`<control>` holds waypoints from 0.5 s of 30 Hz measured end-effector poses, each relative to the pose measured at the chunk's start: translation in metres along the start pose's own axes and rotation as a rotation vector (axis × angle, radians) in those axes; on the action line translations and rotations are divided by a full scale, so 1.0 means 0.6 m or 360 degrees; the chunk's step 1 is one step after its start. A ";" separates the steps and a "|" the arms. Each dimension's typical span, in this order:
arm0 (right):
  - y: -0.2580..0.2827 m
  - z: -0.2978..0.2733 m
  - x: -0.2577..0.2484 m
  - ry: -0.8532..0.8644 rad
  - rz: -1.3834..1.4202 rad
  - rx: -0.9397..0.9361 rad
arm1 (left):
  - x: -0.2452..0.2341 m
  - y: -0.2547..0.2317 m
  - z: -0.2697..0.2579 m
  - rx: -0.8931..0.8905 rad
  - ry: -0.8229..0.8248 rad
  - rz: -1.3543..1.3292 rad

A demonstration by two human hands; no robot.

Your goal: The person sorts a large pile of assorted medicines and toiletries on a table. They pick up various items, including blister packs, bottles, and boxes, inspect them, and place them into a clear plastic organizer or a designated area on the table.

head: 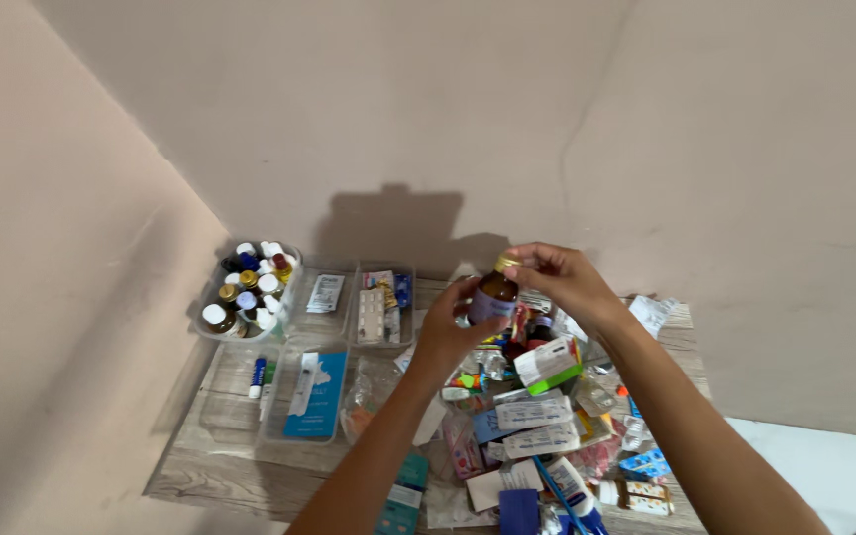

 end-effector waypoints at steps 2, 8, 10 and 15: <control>0.007 0.009 0.020 0.0070 -0.0047 -0.0088 | -0.028 0.007 0.012 -0.0036 0.0034 -0.0067; 0.032 0.064 0.148 0.0206 -0.0043 -0.0261 | -0.177 0.004 0.028 -0.0048 0.0192 -0.0133; 0.041 0.089 0.202 0.0253 -0.0010 -0.0284 | -0.241 0.002 0.023 -0.0067 0.0173 -0.0110; 0.076 0.167 0.344 0.0385 0.0126 -0.0312 | -0.392 -0.007 0.018 -0.0094 0.0052 -0.0104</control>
Point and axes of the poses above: each hand's wrist, its own z-axis towards the middle knuckle, its own x-axis out of the palm, y = z × x, the point moved 5 cm from there along z, towards the middle knuckle, and after that the axes turned 5 degrees about -x, right-handed, at the moved point
